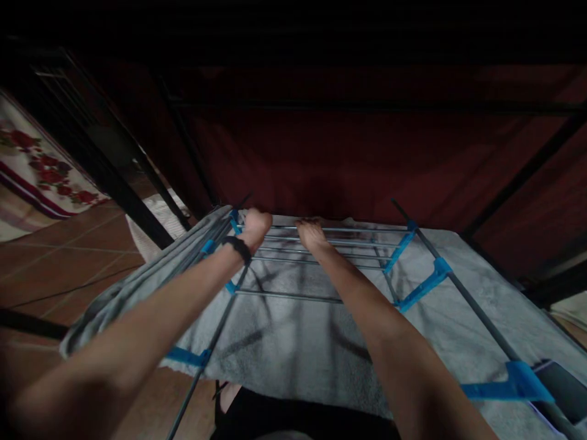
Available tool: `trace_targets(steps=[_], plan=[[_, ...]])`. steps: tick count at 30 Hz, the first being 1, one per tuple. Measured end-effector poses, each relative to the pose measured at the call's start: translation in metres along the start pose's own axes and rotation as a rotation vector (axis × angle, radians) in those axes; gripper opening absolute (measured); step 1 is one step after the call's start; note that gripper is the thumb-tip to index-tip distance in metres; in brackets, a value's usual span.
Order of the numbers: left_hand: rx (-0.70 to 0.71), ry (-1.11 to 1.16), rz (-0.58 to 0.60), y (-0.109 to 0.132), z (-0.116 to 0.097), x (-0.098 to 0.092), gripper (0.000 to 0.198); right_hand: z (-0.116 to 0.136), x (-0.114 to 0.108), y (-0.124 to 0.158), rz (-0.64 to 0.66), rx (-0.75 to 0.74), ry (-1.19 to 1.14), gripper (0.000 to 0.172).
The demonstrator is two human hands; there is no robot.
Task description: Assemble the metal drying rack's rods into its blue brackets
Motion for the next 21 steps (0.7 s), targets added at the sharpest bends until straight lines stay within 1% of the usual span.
trace_targets(steps=[1,2,4,6,8,9,11,13,16,18,21], plan=[[-0.047,0.005,-0.039,0.013,0.013,0.002,0.009,0.002,0.001,-0.002,0.004,-0.010,-0.004,0.043],[-0.083,0.008,-0.088,0.025,0.026,-0.001,0.013,0.002,0.001,-0.002,0.001,-0.013,-0.012,0.042],[-0.120,0.011,-0.177,0.049,0.052,-0.013,0.022,0.002,0.000,-0.002,-0.013,-0.010,-0.031,0.038],[-0.153,0.032,-0.303,0.067,0.080,-0.036,0.030,-0.001,-0.002,0.000,-0.025,0.001,-0.037,0.036],[-0.183,0.035,-0.430,0.074,0.106,-0.061,0.038,-0.003,-0.005,0.002,-0.033,0.004,-0.024,0.034],[-0.192,0.025,-0.467,0.072,0.116,-0.070,0.042,-0.004,-0.006,0.002,-0.038,-0.001,-0.016,0.033],[-0.187,-0.003,-0.469,0.057,0.129,-0.078,0.051,-0.004,-0.008,0.001,-0.051,-0.013,0.000,0.032],[-0.145,-0.011,-0.418,0.035,0.133,-0.076,0.057,-0.003,-0.009,0.000,-0.060,-0.033,0.007,0.033],[-0.076,0.000,-0.363,0.009,0.133,-0.069,0.059,-0.001,-0.008,-0.002,-0.067,-0.058,0.012,0.036],[-0.062,0.002,-0.377,-0.001,0.136,-0.068,0.060,-0.001,-0.006,-0.004,-0.064,-0.065,0.011,0.037],[-0.056,0.037,-0.436,-0.010,0.146,-0.073,0.063,-0.002,-0.002,-0.006,-0.035,-0.071,0.008,0.038]])
Point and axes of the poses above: each hand's wrist, its own y-axis away from the middle knuckle, its own x-axis out of the palm, z = x × y, the point moved 9 cm from there along -y, towards the middle knuckle, and after that the axes turned 15 degrees about y, right-handed, at the moved point
